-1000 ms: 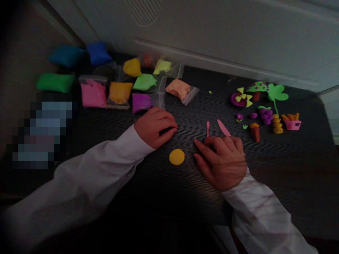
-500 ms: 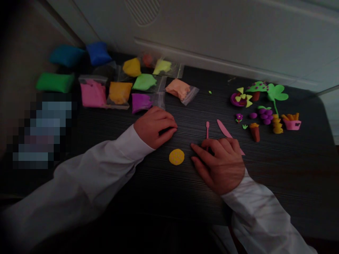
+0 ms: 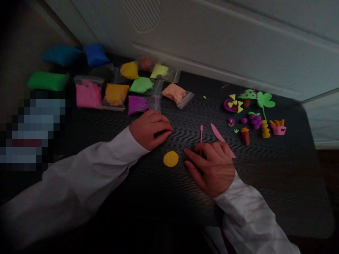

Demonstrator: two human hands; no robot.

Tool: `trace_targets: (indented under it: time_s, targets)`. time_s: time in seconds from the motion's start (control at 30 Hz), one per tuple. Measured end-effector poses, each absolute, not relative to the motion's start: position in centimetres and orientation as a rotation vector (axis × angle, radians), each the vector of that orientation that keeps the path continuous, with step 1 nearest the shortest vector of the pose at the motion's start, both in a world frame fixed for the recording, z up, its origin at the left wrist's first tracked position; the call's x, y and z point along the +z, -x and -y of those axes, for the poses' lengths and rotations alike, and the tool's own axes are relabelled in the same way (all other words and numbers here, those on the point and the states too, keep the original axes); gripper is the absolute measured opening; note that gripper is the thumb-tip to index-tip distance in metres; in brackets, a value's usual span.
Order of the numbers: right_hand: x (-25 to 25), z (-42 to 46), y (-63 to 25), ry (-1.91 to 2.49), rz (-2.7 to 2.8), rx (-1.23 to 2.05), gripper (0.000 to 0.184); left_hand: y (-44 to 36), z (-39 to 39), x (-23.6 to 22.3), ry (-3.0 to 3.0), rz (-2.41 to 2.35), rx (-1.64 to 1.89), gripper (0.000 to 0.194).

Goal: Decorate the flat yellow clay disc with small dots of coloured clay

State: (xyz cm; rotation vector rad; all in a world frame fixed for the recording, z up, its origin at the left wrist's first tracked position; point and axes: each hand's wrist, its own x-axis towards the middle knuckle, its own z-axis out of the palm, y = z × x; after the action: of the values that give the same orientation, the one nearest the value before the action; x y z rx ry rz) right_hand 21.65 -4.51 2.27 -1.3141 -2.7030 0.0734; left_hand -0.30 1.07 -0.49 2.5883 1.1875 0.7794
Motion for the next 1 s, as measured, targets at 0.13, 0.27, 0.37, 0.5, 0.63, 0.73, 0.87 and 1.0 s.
trace_targets:
  time_s: [0.13,0.27,0.37,0.5,0.63,0.73,0.87,1.0]
  targets:
    - [2.13,4.53,-21.74,1.350,2.669,0.035,0.034,0.41,-1.19,-0.73,-2.606,-1.164,0.788,0.018]
    - [2.26,4.59,-21.71,1.291,2.677,0.095,0.033,0.42,-1.20,-0.70,-2.605,-1.169,0.793,0.018]
    - [2.46,4.52,-21.82,1.280,2.620,0.126,0.034,0.39,-1.20,-0.60,-2.602,-1.165,0.789,0.017]
    - [2.57,4.34,-22.06,1.305,2.546,0.130,0.033,0.39,-1.21,-0.59,-2.600,-1.162,0.775,0.018]
    - [2.36,4.29,-22.06,1.294,2.611,0.112,0.029,0.42,-1.18,-0.63,-2.604,-1.163,0.764,0.019]
    - [2.17,4.30,-21.93,1.294,2.646,0.081,0.029,0.42,-1.17,-0.64,-2.611,-1.157,0.775,0.018]
    - [2.08,4.30,-21.78,1.318,2.639,0.057,0.029,0.40,-1.19,-0.63,-2.618,-1.157,0.785,0.018]
    - [1.97,4.24,-21.81,1.297,2.654,0.080,0.028,0.36,-1.19,-0.55,-2.611,-1.153,0.774,0.018]
